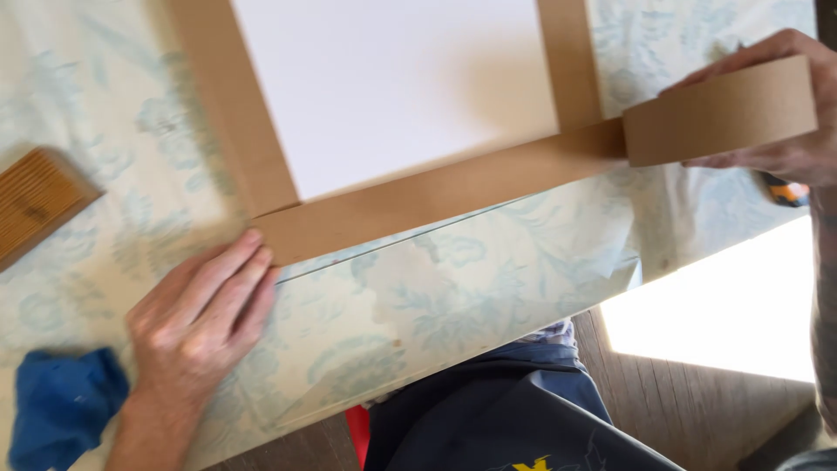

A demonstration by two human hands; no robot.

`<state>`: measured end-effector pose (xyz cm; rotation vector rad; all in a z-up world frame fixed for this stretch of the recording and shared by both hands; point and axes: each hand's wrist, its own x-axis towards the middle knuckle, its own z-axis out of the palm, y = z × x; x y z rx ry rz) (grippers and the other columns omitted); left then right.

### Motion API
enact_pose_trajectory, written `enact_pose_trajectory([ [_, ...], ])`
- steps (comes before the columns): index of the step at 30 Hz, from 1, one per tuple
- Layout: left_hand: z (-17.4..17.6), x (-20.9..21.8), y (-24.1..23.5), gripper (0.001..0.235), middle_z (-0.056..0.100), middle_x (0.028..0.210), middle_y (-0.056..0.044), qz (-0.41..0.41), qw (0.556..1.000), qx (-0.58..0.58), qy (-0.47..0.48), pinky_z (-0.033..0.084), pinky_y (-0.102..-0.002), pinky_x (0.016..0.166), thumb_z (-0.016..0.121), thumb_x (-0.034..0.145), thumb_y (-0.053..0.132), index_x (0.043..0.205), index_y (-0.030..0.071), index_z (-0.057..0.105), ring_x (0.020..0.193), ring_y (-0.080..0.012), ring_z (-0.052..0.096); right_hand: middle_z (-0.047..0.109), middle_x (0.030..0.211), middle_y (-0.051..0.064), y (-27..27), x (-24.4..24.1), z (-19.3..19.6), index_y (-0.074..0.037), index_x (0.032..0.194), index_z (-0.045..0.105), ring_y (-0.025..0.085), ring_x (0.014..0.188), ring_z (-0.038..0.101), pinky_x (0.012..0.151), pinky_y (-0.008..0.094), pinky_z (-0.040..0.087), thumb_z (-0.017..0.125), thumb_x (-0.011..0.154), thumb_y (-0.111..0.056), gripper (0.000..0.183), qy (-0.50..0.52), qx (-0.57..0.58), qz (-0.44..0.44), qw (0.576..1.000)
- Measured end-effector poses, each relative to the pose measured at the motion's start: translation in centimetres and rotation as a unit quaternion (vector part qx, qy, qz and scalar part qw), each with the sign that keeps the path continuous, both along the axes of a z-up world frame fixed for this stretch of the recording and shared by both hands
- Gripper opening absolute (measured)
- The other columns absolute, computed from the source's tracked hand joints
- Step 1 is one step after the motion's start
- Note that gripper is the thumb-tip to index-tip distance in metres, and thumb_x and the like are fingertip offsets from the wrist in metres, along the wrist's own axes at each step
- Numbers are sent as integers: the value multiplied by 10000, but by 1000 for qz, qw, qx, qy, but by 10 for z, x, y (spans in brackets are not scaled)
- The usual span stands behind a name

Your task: Applying brown paper tape to the edges of a picture frame using glue and a brush

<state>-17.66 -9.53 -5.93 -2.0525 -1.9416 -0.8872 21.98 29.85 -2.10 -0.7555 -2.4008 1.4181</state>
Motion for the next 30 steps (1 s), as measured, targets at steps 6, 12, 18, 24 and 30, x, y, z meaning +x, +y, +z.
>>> enact_pose_trajectory([
  [6, -2, 2, -1, 81, 785, 1139, -229, -4, 1000, -28, 3, 618, -416, 837, 814, 988, -27, 1009, -104, 801, 906, -334, 764, 606, 1376, 311, 24, 3, -3, 102, 1292, 429, 425, 1258, 684, 1079, 506, 627, 835, 586, -67, 832, -6, 36, 112, 993],
  [12, -8, 3, -7, 84, 787, 1145, -246, 9, 999, -44, -2, 617, -418, 871, 854, 981, -53, 1020, -113, 812, 955, -352, 768, 656, 1323, 284, 14, -10, 3, 80, 1254, 471, 364, 1239, 692, 1007, 425, 604, 826, 662, -134, 722, -35, 47, 94, 994],
  [18, -10, 4, -9, 63, 785, 1138, -259, 21, 998, -50, -20, 610, -428, 899, 850, 986, -110, 1026, -123, 803, 978, -365, 763, 656, 1360, 252, 21, -6, -2, 52, 1301, 487, 342, 1268, 679, 1045, 427, 573, 829, 680, -177, 745, -46, 59, 108, 991],
  [24, -5, 6, -6, 69, 774, 1132, -282, 19, 998, -57, -33, 613, -437, 919, 850, 971, -140, 1009, -133, 793, 990, -374, 757, 670, 1346, 237, 22, -2, -4, 57, 1296, 532, 322, 1251, 680, 1047, 412, 552, 850, 637, -204, 777, -69, 63, 83, 992],
  [30, -1, 6, -6, 84, 773, 1169, -272, 21, 997, -74, -30, 613, -428, 936, 855, 979, -117, 1037, -127, 795, 1020, -363, 758, 636, 1393, 251, 24, 1, -10, 63, 1328, 486, 359, 1299, 669, 1080, 446, 567, 817, 670, -181, 777, -45, 48, 96, 993],
])
